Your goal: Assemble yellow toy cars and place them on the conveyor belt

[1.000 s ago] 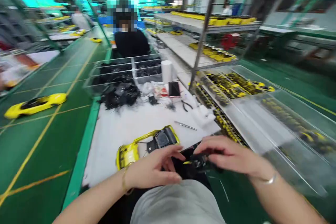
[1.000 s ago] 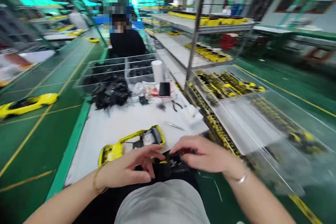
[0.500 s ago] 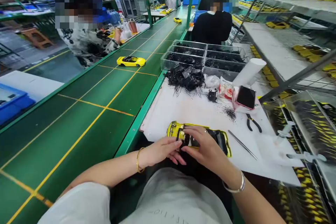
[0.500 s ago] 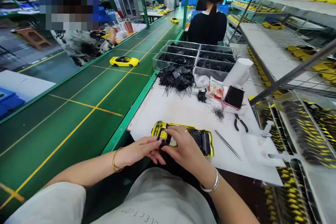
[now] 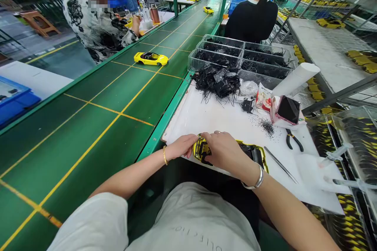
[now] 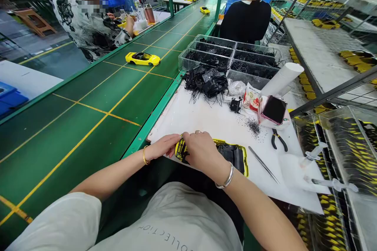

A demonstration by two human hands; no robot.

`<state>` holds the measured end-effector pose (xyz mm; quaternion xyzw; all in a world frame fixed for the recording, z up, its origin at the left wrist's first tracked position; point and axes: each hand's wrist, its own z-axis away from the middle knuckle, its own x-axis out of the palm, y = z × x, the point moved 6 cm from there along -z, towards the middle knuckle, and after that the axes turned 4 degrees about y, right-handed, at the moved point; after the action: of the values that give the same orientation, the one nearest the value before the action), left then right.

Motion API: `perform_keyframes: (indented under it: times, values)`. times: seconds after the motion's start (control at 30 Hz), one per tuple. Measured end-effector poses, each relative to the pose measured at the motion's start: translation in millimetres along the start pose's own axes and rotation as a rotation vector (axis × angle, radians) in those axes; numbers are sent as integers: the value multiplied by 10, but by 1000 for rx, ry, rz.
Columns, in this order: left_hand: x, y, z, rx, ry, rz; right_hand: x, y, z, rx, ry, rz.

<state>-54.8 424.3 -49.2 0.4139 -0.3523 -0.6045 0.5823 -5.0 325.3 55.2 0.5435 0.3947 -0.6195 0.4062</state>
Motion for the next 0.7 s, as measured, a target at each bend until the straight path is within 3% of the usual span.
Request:
perform_keyframes:
  times: [0.23,0.43,0.7]
  values:
    - [-25,-34,16,17,-18,37,-21,-18,-45,-11,20,37]
    - [-17,-37,40,39,-11,50,56,25,-23,-3,11,-97]
    - [9,-72,73,66,30,79,303,133,167,-36,264,-337]
